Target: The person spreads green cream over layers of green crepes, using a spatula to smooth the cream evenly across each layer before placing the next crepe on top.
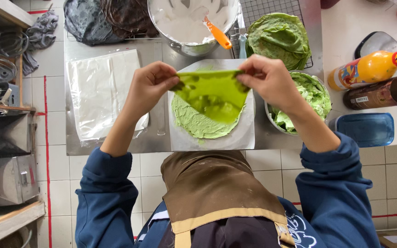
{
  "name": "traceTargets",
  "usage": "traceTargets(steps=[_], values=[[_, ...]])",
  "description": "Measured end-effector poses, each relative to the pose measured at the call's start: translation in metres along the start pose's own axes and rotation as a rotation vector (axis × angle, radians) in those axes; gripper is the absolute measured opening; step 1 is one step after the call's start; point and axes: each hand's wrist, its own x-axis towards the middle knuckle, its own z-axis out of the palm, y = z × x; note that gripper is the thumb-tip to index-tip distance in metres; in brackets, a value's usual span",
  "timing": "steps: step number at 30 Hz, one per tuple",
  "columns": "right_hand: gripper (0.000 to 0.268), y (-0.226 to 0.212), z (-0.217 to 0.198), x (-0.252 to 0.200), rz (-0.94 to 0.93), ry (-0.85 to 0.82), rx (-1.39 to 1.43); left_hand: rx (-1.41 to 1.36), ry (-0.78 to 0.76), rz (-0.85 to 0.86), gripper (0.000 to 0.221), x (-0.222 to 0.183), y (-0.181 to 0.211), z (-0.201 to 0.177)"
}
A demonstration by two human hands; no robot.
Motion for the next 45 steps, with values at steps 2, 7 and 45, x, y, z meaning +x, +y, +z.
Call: traceTargets(steps=[2, 7, 45], values=[[0.011, 0.007, -0.005, 0.012, 0.009, 0.006, -0.004, 0.029, 0.028, 0.016, 0.008, 0.009, -0.003, -0.003], [0.014, 0.025, -0.009, 0.032, -0.143, 0.064, -0.111, 0.078, 0.09, 0.088, 0.008, 0.018, -0.006, -0.008], [0.019, 0.141, 0.04, -0.061, -0.185, -0.031, -0.345, 0.722, -0.106, 0.156, 0.01, -0.074, -0.096, 0.031]])
